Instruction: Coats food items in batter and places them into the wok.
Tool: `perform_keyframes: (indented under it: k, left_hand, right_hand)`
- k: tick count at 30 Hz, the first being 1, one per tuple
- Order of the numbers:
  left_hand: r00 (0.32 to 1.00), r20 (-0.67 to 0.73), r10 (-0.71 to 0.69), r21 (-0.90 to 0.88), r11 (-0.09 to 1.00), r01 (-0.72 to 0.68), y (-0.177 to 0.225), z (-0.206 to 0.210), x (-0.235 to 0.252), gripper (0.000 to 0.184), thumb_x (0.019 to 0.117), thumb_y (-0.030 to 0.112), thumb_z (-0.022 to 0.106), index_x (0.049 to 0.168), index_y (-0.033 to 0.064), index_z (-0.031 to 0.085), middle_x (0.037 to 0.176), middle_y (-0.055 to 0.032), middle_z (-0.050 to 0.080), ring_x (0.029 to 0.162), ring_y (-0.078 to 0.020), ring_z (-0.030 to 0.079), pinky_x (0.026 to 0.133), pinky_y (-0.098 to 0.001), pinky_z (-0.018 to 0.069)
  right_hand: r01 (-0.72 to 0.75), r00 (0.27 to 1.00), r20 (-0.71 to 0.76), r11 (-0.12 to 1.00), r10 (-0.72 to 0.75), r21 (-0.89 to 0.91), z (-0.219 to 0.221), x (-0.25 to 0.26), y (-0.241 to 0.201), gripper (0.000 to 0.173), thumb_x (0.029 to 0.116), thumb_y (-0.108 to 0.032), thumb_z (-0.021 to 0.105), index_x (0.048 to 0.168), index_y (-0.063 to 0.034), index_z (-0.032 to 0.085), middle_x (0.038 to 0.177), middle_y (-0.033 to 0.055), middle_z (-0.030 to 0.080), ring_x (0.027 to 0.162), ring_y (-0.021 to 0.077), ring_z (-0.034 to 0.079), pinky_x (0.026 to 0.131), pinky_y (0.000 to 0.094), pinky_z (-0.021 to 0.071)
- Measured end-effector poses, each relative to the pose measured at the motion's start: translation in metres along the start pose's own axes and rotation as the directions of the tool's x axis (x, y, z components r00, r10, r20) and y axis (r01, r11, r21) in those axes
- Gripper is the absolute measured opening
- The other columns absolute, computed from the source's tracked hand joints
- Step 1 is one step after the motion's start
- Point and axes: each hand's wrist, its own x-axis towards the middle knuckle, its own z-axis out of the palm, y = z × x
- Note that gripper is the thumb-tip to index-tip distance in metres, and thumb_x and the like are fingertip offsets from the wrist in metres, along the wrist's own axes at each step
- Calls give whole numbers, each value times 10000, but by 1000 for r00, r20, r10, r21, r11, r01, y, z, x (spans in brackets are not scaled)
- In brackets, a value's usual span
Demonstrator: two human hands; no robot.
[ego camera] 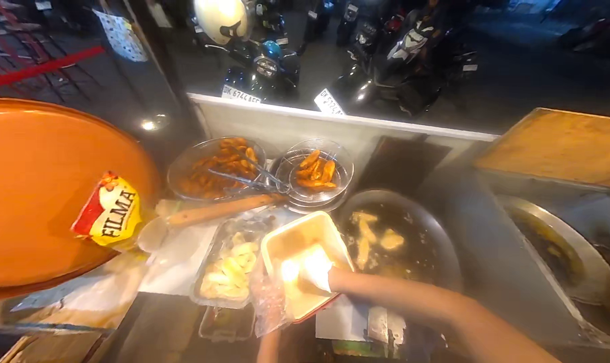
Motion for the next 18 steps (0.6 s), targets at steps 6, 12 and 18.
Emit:
perform_keyframes:
  k: [6, 12, 18]
  left_hand:
    - [1000, 2, -23, 81, 996, 23, 4, -1, 0, 436, 974, 253, 678, 1353, 41, 648, 1270, -206, 687, 1216, -352, 640, 1068, -578, 462]
    - [999, 7, -43, 82, 996, 42, 8, -2, 3, 449, 980, 259, 663, 1367, 32, 634, 1284, -199, 681, 1229, -328, 632, 1081, -557, 454]
    - [998, 0, -58, 68, 996, 58, 10, -2, 2, 455, 976, 250, 666, 1385, 55, 626, 1272, -171, 694, 1206, -291, 648, 1061, -529, 473]
  right_hand:
    - [-20, 942, -307, 934, 137, 356, -12, -53, 23, 378, 1017, -180, 617, 1280, 91, 632, 1299, 314, 634, 1261, 462, 586, 1078, 613, 435]
    - [356, 674, -653, 623, 345, 697, -18, -103, 108, 137, 935, -173, 712, 1046, -105, 757, 973, 13, 753, 893, 122, 710, 816, 349, 612]
    - [146, 571, -452, 456, 686, 878, 46, -129, 217, 177, 931, -254, 753, 1028, -106, 766, 954, 38, 762, 874, 165, 718, 820, 409, 607]
